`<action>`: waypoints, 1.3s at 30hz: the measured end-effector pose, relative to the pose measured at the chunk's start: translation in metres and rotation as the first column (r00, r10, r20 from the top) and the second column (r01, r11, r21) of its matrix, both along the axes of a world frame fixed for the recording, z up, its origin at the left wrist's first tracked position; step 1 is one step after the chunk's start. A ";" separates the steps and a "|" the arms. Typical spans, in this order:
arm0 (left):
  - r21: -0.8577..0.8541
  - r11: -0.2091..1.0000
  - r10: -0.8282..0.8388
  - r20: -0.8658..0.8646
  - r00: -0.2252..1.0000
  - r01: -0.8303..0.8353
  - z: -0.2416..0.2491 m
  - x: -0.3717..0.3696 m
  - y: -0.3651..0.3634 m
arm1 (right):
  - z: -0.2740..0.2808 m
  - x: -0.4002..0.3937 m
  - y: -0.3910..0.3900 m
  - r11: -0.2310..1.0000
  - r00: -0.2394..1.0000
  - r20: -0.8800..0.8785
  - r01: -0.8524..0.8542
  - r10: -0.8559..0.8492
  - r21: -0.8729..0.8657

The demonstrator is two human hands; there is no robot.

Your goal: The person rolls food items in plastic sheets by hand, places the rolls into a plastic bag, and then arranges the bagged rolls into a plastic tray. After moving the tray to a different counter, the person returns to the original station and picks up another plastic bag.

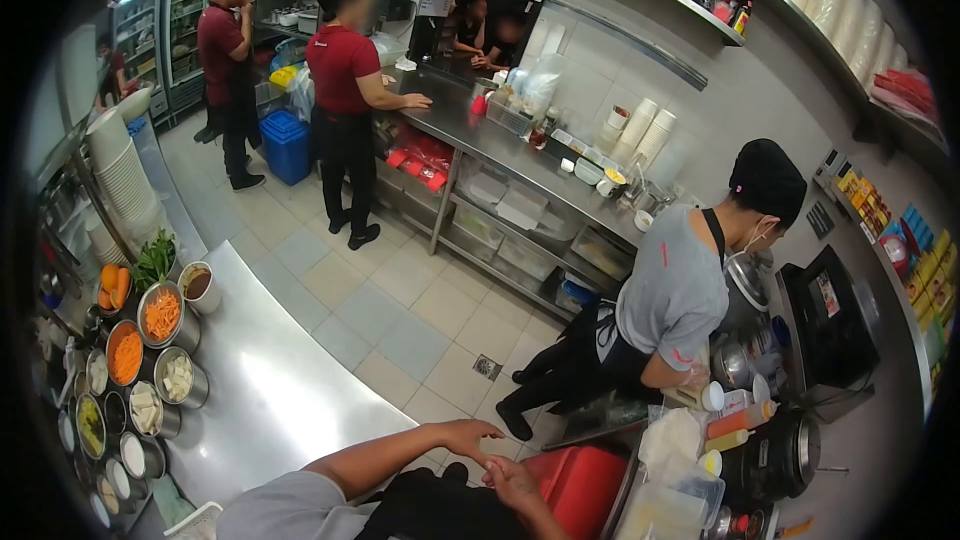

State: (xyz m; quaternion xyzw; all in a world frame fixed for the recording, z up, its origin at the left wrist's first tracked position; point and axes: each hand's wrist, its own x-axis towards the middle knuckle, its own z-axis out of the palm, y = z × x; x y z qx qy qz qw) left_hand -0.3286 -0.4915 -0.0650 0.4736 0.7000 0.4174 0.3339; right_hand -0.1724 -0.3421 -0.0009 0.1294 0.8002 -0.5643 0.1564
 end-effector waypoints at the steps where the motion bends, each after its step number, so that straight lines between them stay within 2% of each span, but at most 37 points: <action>1: -0.024 0.999 0.022 0.010 1.000 -0.021 0.000 -0.006 -0.003 | 0.006 -0.002 0.000 0.993 0.998 -0.055 -0.025 0.032 0.112; 2: -0.049 0.998 0.042 0.022 0.999 -0.041 -0.004 -0.009 -0.007 | 0.012 -0.003 -0.001 0.974 0.992 -0.104 -0.044 0.068 0.224; 3: 0.073 0.991 0.114 -0.024 0.993 -0.112 -0.031 -0.015 -0.006 | 0.016 -0.005 -0.001 0.973 0.993 -0.100 -0.043 0.067 0.225; 4: 0.073 0.991 0.113 -0.020 0.993 -0.111 -0.047 -0.021 -0.010 | 0.021 -0.007 0.000 0.966 0.997 -0.052 -0.051 0.066 0.252; 5: 0.031 0.972 0.234 -0.011 0.972 -0.234 -0.059 -0.025 -0.015 | 0.025 -0.008 0.000 0.958 0.998 -0.003 -0.059 0.062 0.279; 6: -0.012 0.936 0.352 -0.009 0.936 -0.352 -0.062 -0.026 -0.017 | 0.029 -0.009 -0.002 0.958 0.998 -0.002 -0.057 0.060 0.280; 9: 0.009 0.901 0.434 -0.024 0.901 -0.434 -0.065 -0.026 -0.014 | 0.031 -0.009 -0.003 0.954 0.999 0.021 -0.029 0.024 0.297; 12: -0.033 0.930 0.363 -0.053 0.930 -0.365 -0.061 -0.022 -0.013 | 0.025 -0.011 -0.002 0.940 0.997 0.036 -0.078 0.070 0.333; 14: -0.018 0.932 0.360 -0.042 0.932 -0.361 -0.062 -0.022 -0.015 | 0.033 -0.014 -0.006 0.905 0.997 0.011 -0.077 0.080 0.419; 16: -0.002 0.934 0.358 -0.032 0.933 -0.358 -0.064 -0.025 -0.014 | 0.037 -0.016 -0.009 0.918 0.998 -0.016 -0.051 0.062 0.394; 18: -0.092 0.910 0.413 0.149 0.898 -0.403 -0.063 -0.027 -0.014 | 0.033 -0.017 -0.008 0.930 0.998 -0.041 -0.026 0.045 0.367; 19: -0.091 0.911 0.413 0.149 0.899 -0.403 -0.061 -0.027 -0.014 | 0.023 -0.017 -0.004 0.950 0.997 -0.078 0.020 0.005 0.312; 21: -0.009 0.928 0.373 0.047 0.926 -0.374 -0.059 -0.027 -0.014 | 0.012 -0.022 -0.001 0.965 0.993 -0.109 0.063 -0.037 0.254; 23: -0.028 0.931 0.366 0.057 0.929 -0.365 -0.057 -0.023 -0.008 | 0.006 -0.025 -0.002 0.959 0.949 -0.315 0.075 0.016 0.273; 27: -0.095 0.927 0.373 0.115 0.921 -0.363 -0.028 -0.007 -0.004 | 0.032 -0.039 -0.023 0.956 0.931 -0.359 0.044 0.066 0.289; 28: -0.094 0.927 0.372 0.114 0.921 -0.363 -0.030 -0.005 -0.003 | 0.031 -0.043 -0.025 0.940 0.907 -0.403 0.021 0.125 0.340; 30: -0.003 0.886 0.464 -0.044 0.885 -0.464 -0.032 0.001 -0.003 | 0.024 -0.049 -0.027 0.921 0.878 -0.440 0.000 0.186 0.390; 35: 0.055 0.883 0.470 -0.102 0.877 -0.467 -0.017 -0.004 -0.012 | -0.002 -0.052 -0.024 0.865 0.824 -0.527 0.094 0.210 0.492; 39: 0.077 0.856 0.517 -0.105 0.850 -0.511 -0.010 -0.017 -0.023 | 0.001 -0.058 -0.026 0.875 0.799 -0.554 0.075 0.235 0.479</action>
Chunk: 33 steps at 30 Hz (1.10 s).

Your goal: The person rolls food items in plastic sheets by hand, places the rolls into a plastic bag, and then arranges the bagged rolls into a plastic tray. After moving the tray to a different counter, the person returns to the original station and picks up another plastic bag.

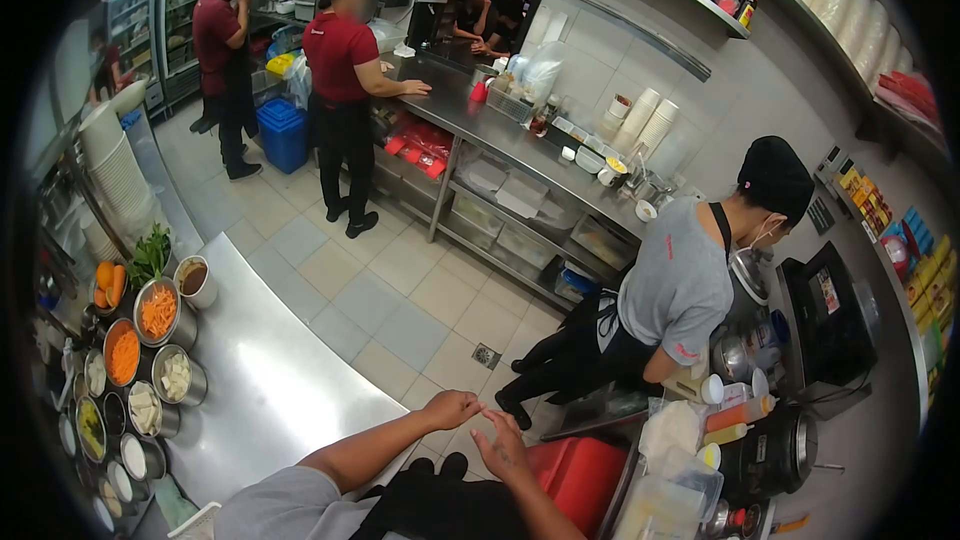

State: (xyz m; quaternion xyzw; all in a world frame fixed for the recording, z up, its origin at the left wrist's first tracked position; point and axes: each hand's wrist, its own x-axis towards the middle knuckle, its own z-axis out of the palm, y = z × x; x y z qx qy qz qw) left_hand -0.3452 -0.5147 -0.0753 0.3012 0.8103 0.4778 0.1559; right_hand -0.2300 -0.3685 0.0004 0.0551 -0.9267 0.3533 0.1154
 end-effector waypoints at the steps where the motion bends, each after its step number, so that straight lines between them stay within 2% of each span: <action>1: -0.001 1.000 0.000 -0.002 1.000 0.000 -0.007 -0.002 0.000 | -0.001 -0.001 -0.001 1.000 0.998 0.052 -0.018 0.019 -0.023; 3: -0.060 0.985 0.160 -0.076 0.984 -0.164 -0.022 -0.006 0.002 | -0.003 -0.001 -0.004 0.998 0.994 0.101 -0.036 0.041 -0.045; 6: -0.077 0.979 0.187 -0.034 0.982 -0.189 -0.033 -0.012 0.006 | -0.012 0.006 -0.007 0.995 0.985 0.151 -0.082 0.089 -0.052; 8: -0.132 0.981 0.142 0.006 0.990 -0.140 -0.039 -0.014 0.006 | -0.018 0.010 -0.006 0.986 0.957 0.270 -0.070 0.108 -0.149; 9: -0.187 0.978 0.098 0.046 0.994 -0.088 -0.042 -0.015 0.006 | -0.018 0.010 -0.006 0.987 0.957 0.269 -0.071 0.108 -0.145; 12: -0.216 0.976 0.036 0.124 0.992 -0.008 -0.051 -0.016 0.007 | -0.018 0.011 -0.004 0.986 0.961 0.231 -0.130 0.151 -0.104; 15: -0.152 0.988 0.020 0.154 0.988 0.003 -0.060 -0.018 0.008 | -0.020 0.012 -0.003 0.987 0.962 0.231 -0.129 0.148 -0.093; 18: -0.167 0.985 -0.017 0.177 0.984 0.047 -0.067 -0.022 0.012 | -0.023 0.013 -0.003 0.987 0.956 0.252 -0.126 0.148 -0.104; 22: -0.183 0.982 -0.018 0.119 0.993 0.040 -0.066 -0.023 0.012 | -0.032 0.016 0.002 0.986 0.959 0.234 -0.138 0.158 -0.098; 24: -0.169 0.975 0.158 0.060 0.986 -0.146 -0.064 -0.022 0.013 | -0.031 0.017 0.003 0.987 0.959 0.238 -0.133 0.152 -0.094; 27: -0.103 0.981 0.174 0.100 0.980 -0.163 -0.065 -0.021 0.012 | -0.029 0.020 0.002 0.987 0.942 0.307 -0.098 0.134 -0.130; 33: -0.161 0.984 0.092 0.122 0.988 -0.072 -0.063 -0.020 0.009 | -0.026 0.021 0.000 0.984 0.940 0.311 -0.096 0.140 -0.153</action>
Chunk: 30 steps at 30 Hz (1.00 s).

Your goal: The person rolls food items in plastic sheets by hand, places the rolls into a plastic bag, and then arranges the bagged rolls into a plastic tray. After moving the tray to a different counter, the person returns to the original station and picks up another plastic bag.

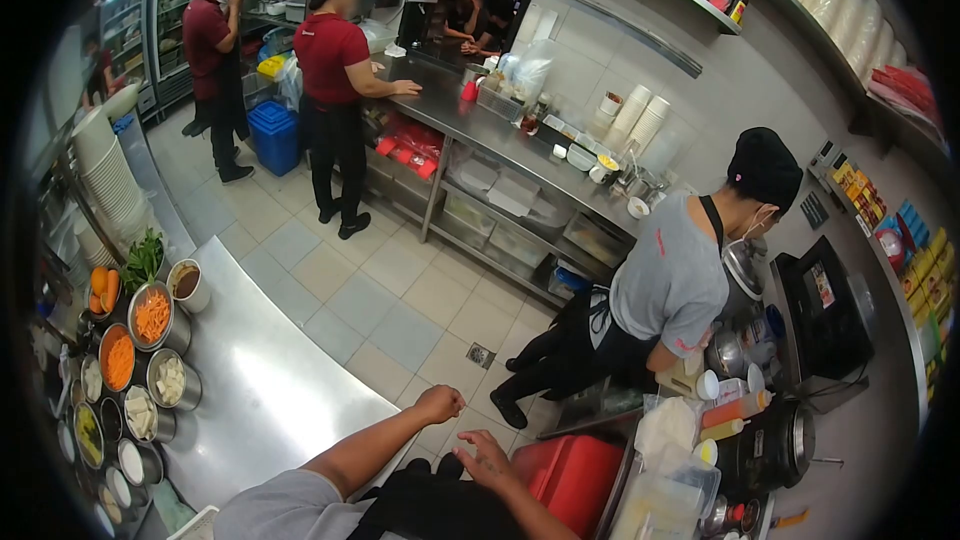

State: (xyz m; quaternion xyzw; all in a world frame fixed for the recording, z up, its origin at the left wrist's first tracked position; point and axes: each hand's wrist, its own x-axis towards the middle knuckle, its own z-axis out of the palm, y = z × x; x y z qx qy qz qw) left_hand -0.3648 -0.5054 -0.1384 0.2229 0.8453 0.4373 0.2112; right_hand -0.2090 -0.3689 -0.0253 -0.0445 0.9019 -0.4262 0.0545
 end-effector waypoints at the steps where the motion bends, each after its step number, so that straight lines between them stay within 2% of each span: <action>1: 0.001 1.000 0.001 0.000 1.000 -0.001 0.002 0.000 0.000 | 0.000 0.000 0.000 1.000 1.000 0.014 -0.002 0.002 0.005; 4: 0.012 1.000 -0.018 0.025 1.000 0.018 0.004 -0.001 0.000 | 0.001 0.000 0.000 1.000 0.999 0.037 -0.003 0.003 0.012; 6: 0.049 0.999 -0.018 -0.066 0.998 0.021 -0.001 -0.001 0.001 | 0.001 0.000 0.000 1.000 0.999 0.046 -0.002 0.001 0.012; 13: 0.116 0.993 -0.013 -0.084 0.996 0.022 -0.011 -0.003 0.001 | 0.004 0.000 -0.001 1.000 0.998 0.055 -0.005 0.005 0.007; 16: 0.135 0.991 0.015 -0.044 0.999 -0.009 -0.002 -0.002 0.000 | 0.005 0.000 -0.002 1.000 0.998 0.070 0.000 0.000 0.002; 18: 0.111 0.993 0.025 0.088 0.996 -0.035 0.004 -0.002 0.000 | 0.004 0.000 -0.002 1.000 0.996 0.087 0.004 -0.004 -0.003; 19: 0.112 0.993 0.026 0.088 0.996 -0.036 0.005 -0.002 0.000 | 0.003 0.000 -0.001 1.000 0.996 0.091 0.002 -0.001 -0.013; 21: 0.157 0.982 0.064 0.242 0.968 -0.104 0.005 -0.003 0.000 | 0.002 0.000 -0.001 1.000 0.995 0.096 0.000 0.002 -0.023; 22: 0.157 0.982 0.065 0.241 0.968 -0.105 0.003 -0.003 0.000 | 0.003 0.000 -0.001 1.000 0.994 0.106 -0.002 0.003 -0.009; 24: 0.140 0.986 0.084 0.015 0.996 -0.085 0.001 -0.001 0.000 | 0.003 0.000 -0.001 1.000 0.993 0.117 -0.004 0.003 0.006; 28: 0.095 0.994 0.055 -0.038 0.998 -0.052 0.007 -0.002 -0.001 | -0.001 0.000 0.000 1.000 0.993 0.117 -0.008 0.009 -0.010; 30: 0.092 0.996 0.005 0.056 0.998 -0.010 0.013 -0.003 -0.003 | -0.002 0.000 0.001 1.000 0.994 0.111 -0.008 0.010 -0.017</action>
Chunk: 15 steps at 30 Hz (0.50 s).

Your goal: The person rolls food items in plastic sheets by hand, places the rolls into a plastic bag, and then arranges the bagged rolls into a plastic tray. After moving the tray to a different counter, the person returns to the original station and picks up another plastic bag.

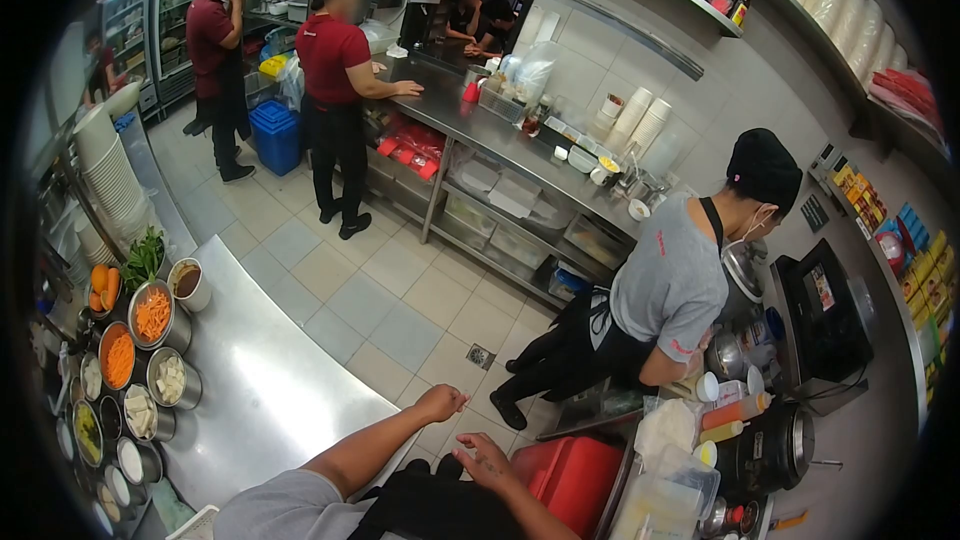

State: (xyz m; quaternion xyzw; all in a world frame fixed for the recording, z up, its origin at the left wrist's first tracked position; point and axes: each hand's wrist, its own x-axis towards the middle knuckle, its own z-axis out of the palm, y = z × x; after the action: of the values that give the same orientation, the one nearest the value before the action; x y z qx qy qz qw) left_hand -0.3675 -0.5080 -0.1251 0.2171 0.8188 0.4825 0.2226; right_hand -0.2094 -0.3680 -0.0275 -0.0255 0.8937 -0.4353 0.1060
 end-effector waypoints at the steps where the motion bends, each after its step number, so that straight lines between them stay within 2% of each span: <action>1: 0.000 1.000 -0.001 0.000 1.000 0.001 0.000 0.000 0.001 | 0.000 0.000 0.000 1.000 1.000 0.008 0.004 -0.004 0.000; 4: -0.040 0.998 0.040 -0.090 0.995 -0.044 -0.006 -0.002 0.004 | 0.000 0.000 0.000 1.000 1.000 0.021 0.016 -0.016 0.002; 6: -0.051 0.979 0.187 -0.144 0.972 -0.196 -0.011 -0.003 0.006 | 0.000 0.000 0.000 1.000 0.999 0.024 0.023 -0.023 0.003; 9: 0.010 0.962 0.270 -0.131 0.954 -0.271 -0.013 -0.002 0.006 | -0.005 -0.001 0.001 1.000 0.999 0.043 0.011 -0.011 -0.011; 15: -0.053 0.986 0.155 -0.015 0.988 -0.156 -0.011 -0.001 0.003 | -0.005 -0.002 0.002 1.000 1.000 0.030 -0.006 0.006 0.000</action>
State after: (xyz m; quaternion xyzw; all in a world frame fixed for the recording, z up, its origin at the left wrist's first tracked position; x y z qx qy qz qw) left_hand -0.3682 -0.5047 -0.1359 0.1491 0.8472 0.4750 0.1855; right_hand -0.2110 -0.3656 -0.0326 -0.0218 0.8919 -0.4353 0.1205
